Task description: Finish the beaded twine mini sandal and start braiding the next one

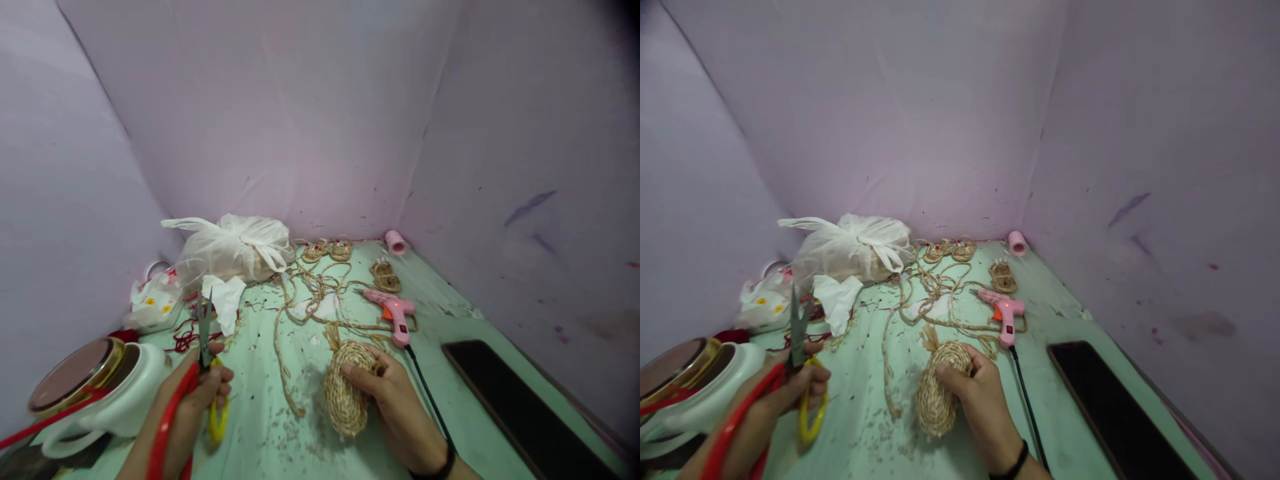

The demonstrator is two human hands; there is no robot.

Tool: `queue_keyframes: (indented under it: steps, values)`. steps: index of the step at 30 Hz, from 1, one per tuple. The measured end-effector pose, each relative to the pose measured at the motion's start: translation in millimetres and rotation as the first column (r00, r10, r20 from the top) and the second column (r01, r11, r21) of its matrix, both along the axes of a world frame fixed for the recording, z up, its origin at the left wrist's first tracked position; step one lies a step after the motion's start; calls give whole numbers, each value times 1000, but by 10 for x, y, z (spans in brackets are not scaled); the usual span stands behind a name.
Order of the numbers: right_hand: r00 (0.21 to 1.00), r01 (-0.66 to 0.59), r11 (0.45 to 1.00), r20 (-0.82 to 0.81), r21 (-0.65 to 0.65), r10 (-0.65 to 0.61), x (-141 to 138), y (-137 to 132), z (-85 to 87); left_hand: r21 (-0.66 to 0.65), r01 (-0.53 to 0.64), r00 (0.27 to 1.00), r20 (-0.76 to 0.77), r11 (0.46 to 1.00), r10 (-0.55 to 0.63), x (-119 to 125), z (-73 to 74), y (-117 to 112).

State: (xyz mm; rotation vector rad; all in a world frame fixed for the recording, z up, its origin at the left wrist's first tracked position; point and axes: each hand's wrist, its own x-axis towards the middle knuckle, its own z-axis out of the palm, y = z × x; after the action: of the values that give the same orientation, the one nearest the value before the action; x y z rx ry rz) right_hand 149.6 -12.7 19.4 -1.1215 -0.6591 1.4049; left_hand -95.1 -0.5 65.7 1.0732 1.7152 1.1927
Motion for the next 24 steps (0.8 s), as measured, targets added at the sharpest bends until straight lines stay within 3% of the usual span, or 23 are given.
queue_keyframes:
  steps: [2, 4, 7, 9, 11, 13, 16, 19, 24]
  values:
    - [1000, 0, 1000, 9, 4, 0, 5, -6, -3, -91, 29, 951, 310, 995, 1, 43, 83, -20]
    - [1000, -9, 1000, 20, -3, 9, 10, -11, -17, -144, 85, 848, 530, 986, 4, 25, 149, -34]
    - [998, -39, 999, 38, -14, 40, 14, -18, -51, -152, 282, 688, 720, 947, -89, 7, 165, -39]
    - [997, -61, 998, 55, -5, 61, 15, -23, -67, -147, 440, 580, 799, 886, -156, 47, 121, 3]
    - [995, -69, 998, 76, 0, 69, 15, -28, -71, -146, 509, 519, 838, 848, -168, 112, 61, 102]
    - [994, -60, 998, 95, 1, 59, 15, -30, -66, -168, 398, 561, 823, 902, -94, 178, 11, 239]
    - [992, -43, 999, 123, 2, 43, 14, -24, -64, -155, 26, 677, 729, 988, 97, 277, -42, 412]
    - [990, -48, 999, 131, -6, 49, 12, -14, -88, -78, -213, 706, 676, 974, 209, 382, -112, 481]
    - [990, -60, 998, 126, 2, 59, 4, -11, -122, -52, -357, 673, 677, 933, 296, 419, -209, 520]
